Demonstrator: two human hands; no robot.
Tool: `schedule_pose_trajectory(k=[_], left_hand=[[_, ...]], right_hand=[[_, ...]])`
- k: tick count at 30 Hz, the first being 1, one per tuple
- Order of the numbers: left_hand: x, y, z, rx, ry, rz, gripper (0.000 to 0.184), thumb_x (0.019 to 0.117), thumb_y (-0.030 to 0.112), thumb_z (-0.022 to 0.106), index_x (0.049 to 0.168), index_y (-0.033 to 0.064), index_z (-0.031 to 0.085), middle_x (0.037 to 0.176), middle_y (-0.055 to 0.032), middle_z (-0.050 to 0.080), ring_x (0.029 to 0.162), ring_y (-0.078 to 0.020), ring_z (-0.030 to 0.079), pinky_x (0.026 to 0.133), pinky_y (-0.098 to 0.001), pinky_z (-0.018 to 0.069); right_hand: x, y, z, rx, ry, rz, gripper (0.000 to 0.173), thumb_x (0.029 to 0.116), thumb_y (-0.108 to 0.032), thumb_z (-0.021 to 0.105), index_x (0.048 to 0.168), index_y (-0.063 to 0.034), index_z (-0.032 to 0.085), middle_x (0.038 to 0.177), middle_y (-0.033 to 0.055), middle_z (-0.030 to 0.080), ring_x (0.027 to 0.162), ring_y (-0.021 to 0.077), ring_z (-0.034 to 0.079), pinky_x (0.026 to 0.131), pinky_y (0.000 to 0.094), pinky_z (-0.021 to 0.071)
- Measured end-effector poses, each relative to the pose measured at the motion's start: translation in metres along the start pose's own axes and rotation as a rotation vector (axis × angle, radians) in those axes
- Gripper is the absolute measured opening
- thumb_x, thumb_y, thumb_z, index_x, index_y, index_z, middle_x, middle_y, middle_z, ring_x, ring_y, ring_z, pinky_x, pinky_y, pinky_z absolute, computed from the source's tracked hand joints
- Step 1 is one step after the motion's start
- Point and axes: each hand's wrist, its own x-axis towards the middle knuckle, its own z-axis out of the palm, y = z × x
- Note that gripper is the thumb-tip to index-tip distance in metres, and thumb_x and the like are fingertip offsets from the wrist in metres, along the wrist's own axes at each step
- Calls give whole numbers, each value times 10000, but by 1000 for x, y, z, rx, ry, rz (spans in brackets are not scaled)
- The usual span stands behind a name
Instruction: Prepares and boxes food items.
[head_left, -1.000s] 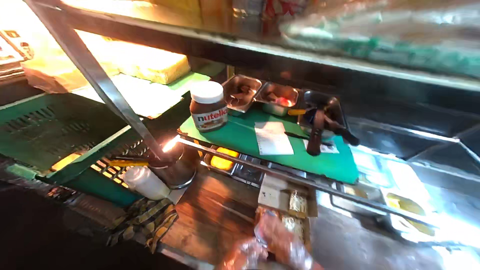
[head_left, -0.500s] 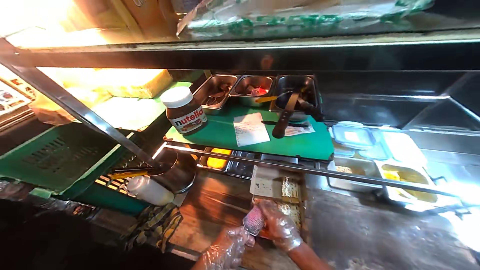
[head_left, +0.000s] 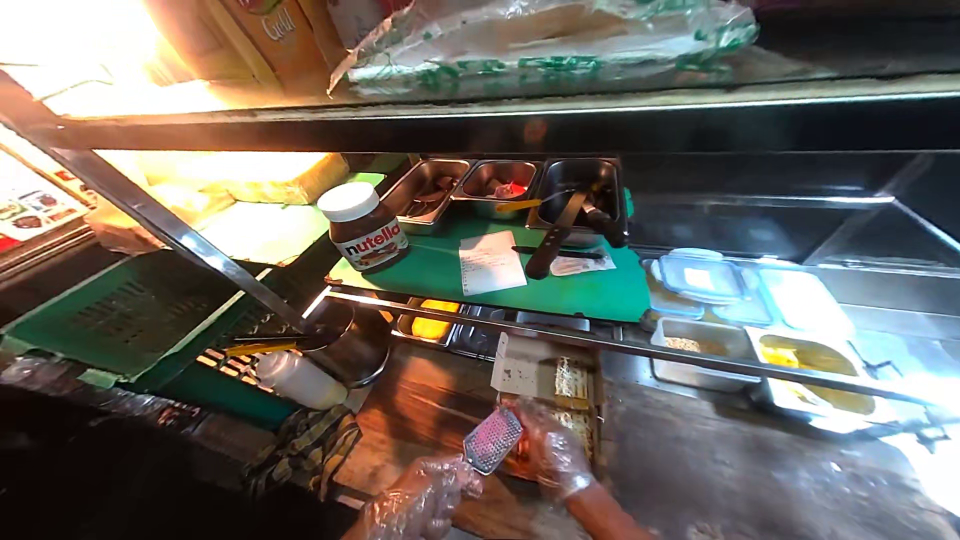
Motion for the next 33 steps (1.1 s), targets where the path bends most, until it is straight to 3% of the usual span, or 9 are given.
schedule_pose_trajectory(k=[8, 11, 14, 16, 18, 21, 24, 28, 33], left_hand=[[-2, 8, -3, 7, -20, -21, 211, 1070, 186, 477, 1020, 117, 670, 570, 82, 402, 405, -16, 306, 367, -168, 264], [-1, 9, -7, -26, -49, -34, 189, 1069, 214, 487, 1029, 140, 657, 569, 88, 395, 401, -12, 310, 361, -163, 272], [-1, 11, -7, 308, 39, 69, 190, 1056, 190, 514, 1011, 110, 681, 571, 42, 422, 405, -55, 350, 367, -198, 306], [-9, 27, 1, 1045, 215, 73, 233, 1050, 241, 548, 1120, 92, 712, 889, -108, 681, 756, -230, 637, 685, -409, 534], [-19, 28, 20, 1485, 303, -48, 334, 1032, 271, 492, 1291, 133, 653, 1216, -148, 695, 1137, -349, 666, 935, -590, 532], [-26, 32, 39, 1695, 376, 53, 326, 1001, 208, 510, 1272, 130, 673, 1227, -159, 688, 1122, -378, 672, 870, -596, 557], [-25, 47, 44, 1750, 345, -60, 305, 1009, 160, 495, 1264, 96, 652, 1250, -175, 664, 1136, -385, 660, 876, -571, 561], [-20, 56, 45, 1753, 333, -121, 299, 1019, 148, 479, 1257, 79, 647, 1261, -183, 657, 1132, -389, 660, 873, -578, 558], [-19, 57, 41, 1755, 339, -89, 292, 1016, 172, 488, 1241, 87, 653, 1232, -178, 670, 1112, -386, 670, 856, -575, 564]], right_hand=[[-4, -1, 0, 24, 23, 33, 441, 996, -83, 511, 1422, -99, 623, 1466, 82, 603, 1396, 213, 535, 1181, 400, 426], [-12, -26, 0, 80, 12, -169, 393, 981, -22, 546, 1362, -2, 639, 1432, 183, 611, 1389, 304, 543, 1175, 455, 436], [2, 4, 3, 5, -18, 217, 458, 999, -101, 523, 1452, -109, 594, 1497, 91, 572, 1409, 220, 518, 1183, 414, 417], [8, 8, -5, -9, 127, 209, 420, 1008, -107, 514, 1410, -99, 635, 1447, 91, 618, 1356, 220, 578, 1140, 403, 471], [1, -22, -10, 63, 171, -73, 396, 985, -44, 512, 1350, -43, 667, 1396, 108, 655, 1327, 227, 606, 1121, 397, 503], [4, -35, -3, 110, 13, -320, 379, 1007, -47, 516, 1362, -44, 647, 1428, 123, 628, 1379, 251, 557, 1160, 426, 459], [9, 0, 14, 5, 60, -59, 409, 963, -41, 540, 1347, -69, 678, 1390, 92, 661, 1336, 232, 596, 1135, 411, 482], [10, -32, 7, 80, 56, -240, 372, 1005, -35, 484, 1328, -8, 666, 1386, 140, 656, 1353, 266, 583, 1155, 422, 469], [19, -9, 11, -12, 63, -40, 423, 973, -46, 509, 1370, -48, 656, 1409, 101, 647, 1345, 223, 590, 1138, 396, 478]])
